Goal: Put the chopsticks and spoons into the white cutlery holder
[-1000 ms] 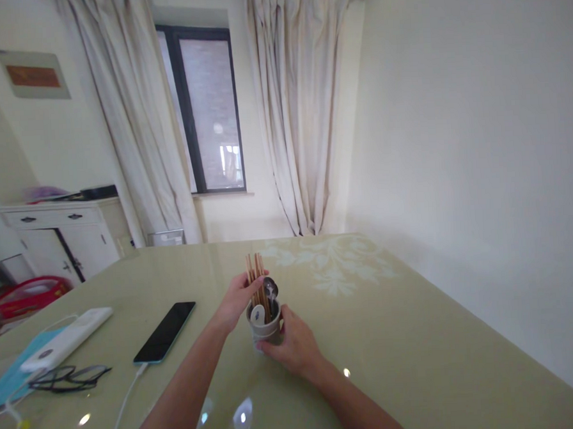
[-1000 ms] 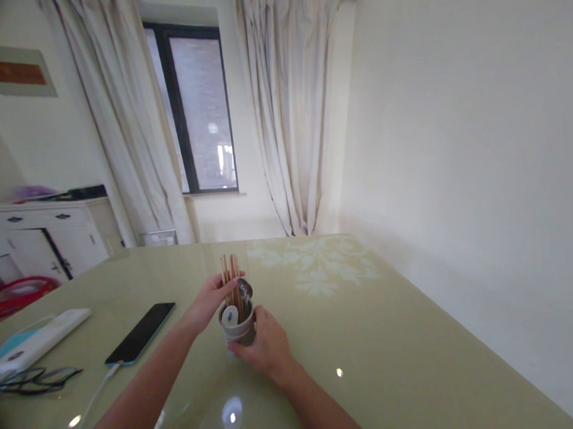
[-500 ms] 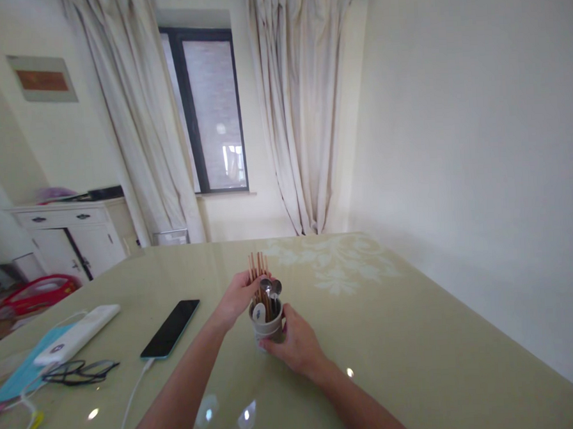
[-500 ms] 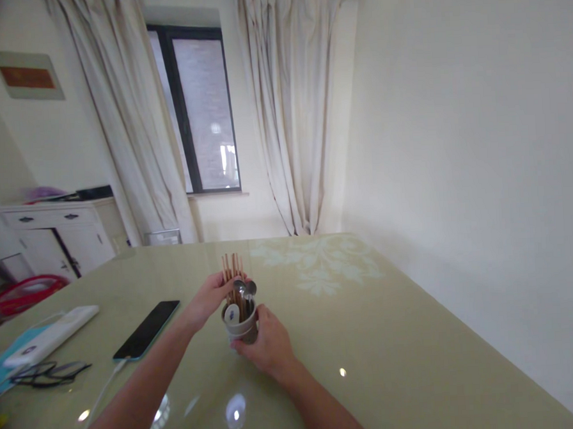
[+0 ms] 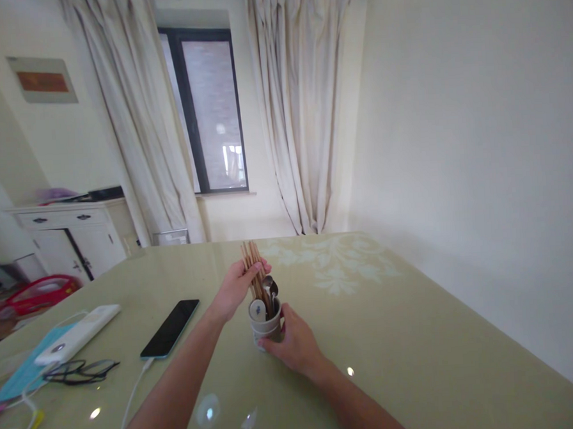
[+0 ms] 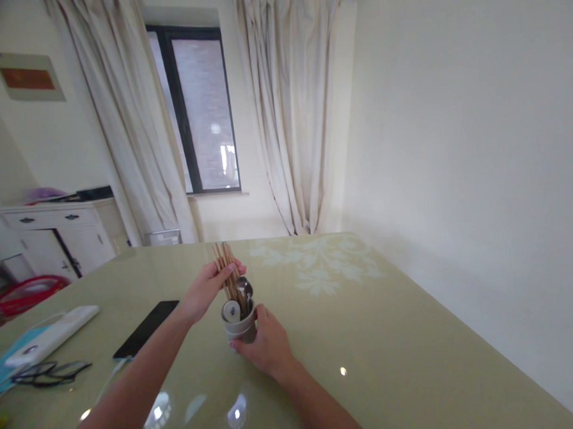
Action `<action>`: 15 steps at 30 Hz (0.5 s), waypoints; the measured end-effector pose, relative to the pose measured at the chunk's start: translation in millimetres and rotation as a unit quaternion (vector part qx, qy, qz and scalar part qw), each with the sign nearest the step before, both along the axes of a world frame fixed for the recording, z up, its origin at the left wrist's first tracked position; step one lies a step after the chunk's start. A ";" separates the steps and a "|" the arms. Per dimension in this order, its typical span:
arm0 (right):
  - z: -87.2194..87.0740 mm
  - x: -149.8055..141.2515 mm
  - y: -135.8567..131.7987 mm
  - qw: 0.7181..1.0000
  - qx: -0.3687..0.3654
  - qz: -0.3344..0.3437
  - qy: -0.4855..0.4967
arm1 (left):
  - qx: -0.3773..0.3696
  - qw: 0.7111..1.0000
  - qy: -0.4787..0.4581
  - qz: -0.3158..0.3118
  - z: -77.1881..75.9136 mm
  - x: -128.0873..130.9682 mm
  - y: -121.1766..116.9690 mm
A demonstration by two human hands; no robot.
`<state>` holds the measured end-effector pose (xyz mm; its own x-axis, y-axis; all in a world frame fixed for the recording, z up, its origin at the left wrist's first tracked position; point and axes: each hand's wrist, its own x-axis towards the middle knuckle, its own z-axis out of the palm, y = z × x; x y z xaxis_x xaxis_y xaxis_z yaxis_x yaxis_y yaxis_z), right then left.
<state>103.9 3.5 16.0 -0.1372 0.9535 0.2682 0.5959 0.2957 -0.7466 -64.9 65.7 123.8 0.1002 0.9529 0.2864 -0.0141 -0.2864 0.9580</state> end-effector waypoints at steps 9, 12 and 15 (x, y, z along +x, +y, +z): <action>-4.7 -1.4 0.6 1.000 0.002 0.001 0.011 | 0.109 0.987 -0.065 0.101 72.0 -33.6 -13.3; -4.1 -2.6 0.1 1.000 -0.006 -0.007 0.010 | 0.123 0.982 -0.091 0.110 93.7 -62.3 -11.3; -2.1 -3.3 -0.2 1.000 -0.007 -0.001 0.012 | 0.027 0.991 -0.082 0.098 87.2 -91.4 2.8</action>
<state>100.6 3.3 13.9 -0.1296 0.9572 0.2589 0.5782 0.2851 -0.7645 -156.3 68.5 211.0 -0.1368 0.9325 0.3343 -0.1073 -0.3494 0.9308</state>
